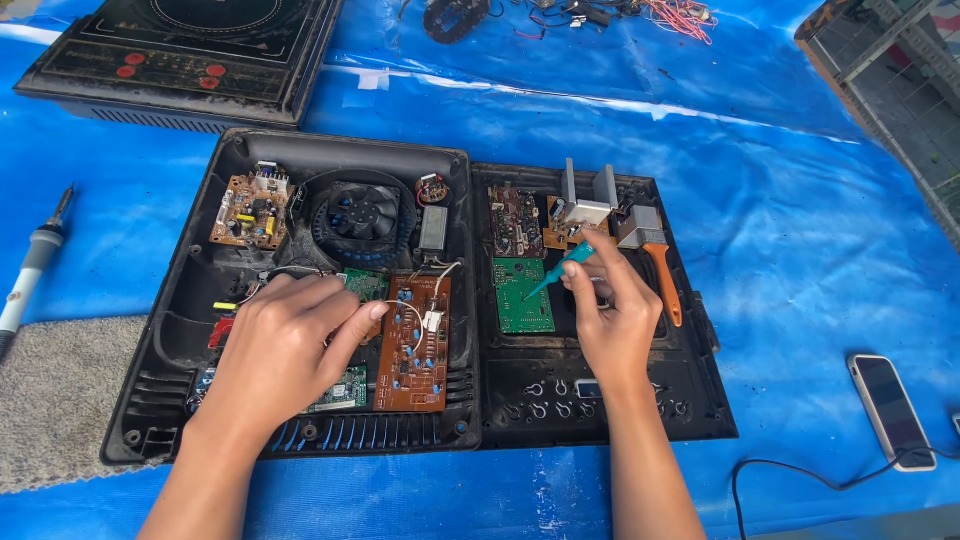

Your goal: Repairing the internal circuit board and wiring of an induction cooker using a screwdriver and manual manipulation.

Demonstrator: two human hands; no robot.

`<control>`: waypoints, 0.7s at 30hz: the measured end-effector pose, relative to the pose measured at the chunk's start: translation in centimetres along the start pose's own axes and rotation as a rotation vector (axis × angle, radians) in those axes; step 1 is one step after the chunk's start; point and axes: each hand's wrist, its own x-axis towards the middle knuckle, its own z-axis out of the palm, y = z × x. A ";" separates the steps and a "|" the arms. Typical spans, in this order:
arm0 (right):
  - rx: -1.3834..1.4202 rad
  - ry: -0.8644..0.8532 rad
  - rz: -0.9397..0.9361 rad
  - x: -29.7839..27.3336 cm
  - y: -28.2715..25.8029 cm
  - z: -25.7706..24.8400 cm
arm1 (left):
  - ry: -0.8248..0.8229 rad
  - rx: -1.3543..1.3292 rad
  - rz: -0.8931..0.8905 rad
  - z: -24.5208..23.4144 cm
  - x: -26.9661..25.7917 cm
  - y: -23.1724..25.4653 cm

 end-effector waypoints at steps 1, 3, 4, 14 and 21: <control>-0.002 0.000 0.000 0.1 0.0 0.0 | 0.000 -0.002 0.001 0.0 0.0 -0.1; 0.008 -0.027 0.005 0.1 0.0 -0.2 | -0.009 -0.008 0.001 0.2 -0.1 -0.4; 0.003 -0.025 0.007 0.1 -0.3 0.1 | -0.009 -0.013 0.005 -0.1 -0.3 -0.4; 0.240 0.065 0.201 -0.6 0.1 1.4 | -0.059 0.052 -0.012 2.8 -1.7 -2.9; 0.196 0.040 0.197 -0.3 -0.3 2.4 | -0.062 -0.400 -0.663 19.6 -11.9 -16.2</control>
